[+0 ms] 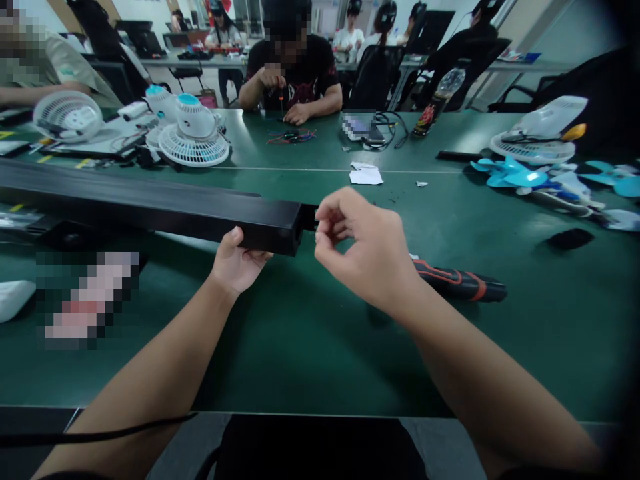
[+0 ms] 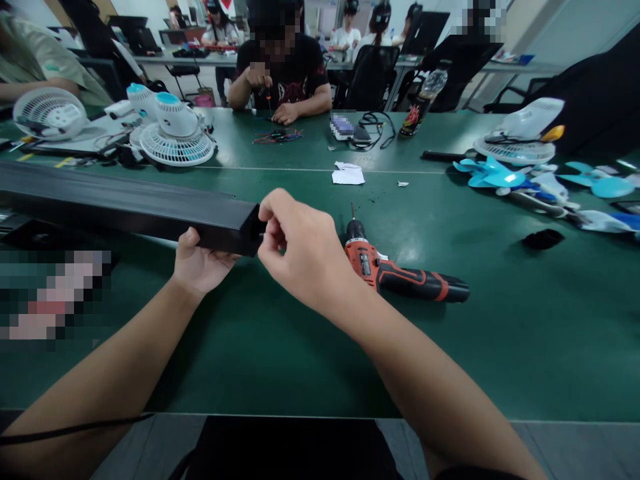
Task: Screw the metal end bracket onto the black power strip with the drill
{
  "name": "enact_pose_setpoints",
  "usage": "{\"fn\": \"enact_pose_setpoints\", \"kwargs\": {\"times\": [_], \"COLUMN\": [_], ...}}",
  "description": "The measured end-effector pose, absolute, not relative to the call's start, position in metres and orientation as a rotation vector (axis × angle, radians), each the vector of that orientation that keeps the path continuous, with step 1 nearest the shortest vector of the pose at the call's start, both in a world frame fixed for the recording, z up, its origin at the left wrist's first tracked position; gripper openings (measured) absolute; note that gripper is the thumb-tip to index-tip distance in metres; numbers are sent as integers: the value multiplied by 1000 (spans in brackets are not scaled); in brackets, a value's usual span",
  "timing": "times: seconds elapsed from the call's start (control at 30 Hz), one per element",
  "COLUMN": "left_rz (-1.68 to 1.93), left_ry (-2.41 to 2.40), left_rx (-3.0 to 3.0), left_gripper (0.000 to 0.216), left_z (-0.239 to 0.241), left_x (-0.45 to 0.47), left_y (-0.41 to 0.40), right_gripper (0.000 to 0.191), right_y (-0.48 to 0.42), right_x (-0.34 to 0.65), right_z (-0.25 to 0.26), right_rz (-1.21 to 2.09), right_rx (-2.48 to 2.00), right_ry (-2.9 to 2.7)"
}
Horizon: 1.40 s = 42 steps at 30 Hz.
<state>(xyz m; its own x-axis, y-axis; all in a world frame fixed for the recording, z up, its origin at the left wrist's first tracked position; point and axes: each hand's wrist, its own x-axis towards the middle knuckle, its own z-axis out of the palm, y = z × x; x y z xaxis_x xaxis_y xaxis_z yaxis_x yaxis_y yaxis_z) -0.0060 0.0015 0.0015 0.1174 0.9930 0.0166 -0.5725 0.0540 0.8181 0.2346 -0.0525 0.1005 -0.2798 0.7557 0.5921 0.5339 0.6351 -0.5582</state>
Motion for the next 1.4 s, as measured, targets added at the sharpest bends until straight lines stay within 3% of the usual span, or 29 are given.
{"fn": "enact_pose_setpoints", "kwargs": {"times": [0.17,0.37,0.63,1.07,1.27,1.33,1.4], "left_rz": [1339,1366,1377,1387,1401,1404,1409], "left_ry": [662,613,655,665,677,679,678], "left_rx": [796,777,753,737,711,711,717], "left_gripper": [59,63,61,62,58,56,55], "left_z": [2,5,7,7,6,4,2], "left_x": [-6,-4,-2,-2,-2,-3,-3], "left_y": [0,-3,-4,-4,-4,-3,-2], "right_gripper": [19,25,25,24,10,20,43], "right_y": [-79,-89,-88,-83,-76,-65,-49], "right_x": [246,243,233,240,250,256,261], "right_z": [73,27,9,-11,4,17,30], "right_rz": [265,313,230,334,309,112,81], "right_rx": [-1033,-1295,-1312,-1135,-1021,-1078,-1152], "right_ry": [-2166,-2430,-2626,-2479,-2151,-1863,-1716]}}
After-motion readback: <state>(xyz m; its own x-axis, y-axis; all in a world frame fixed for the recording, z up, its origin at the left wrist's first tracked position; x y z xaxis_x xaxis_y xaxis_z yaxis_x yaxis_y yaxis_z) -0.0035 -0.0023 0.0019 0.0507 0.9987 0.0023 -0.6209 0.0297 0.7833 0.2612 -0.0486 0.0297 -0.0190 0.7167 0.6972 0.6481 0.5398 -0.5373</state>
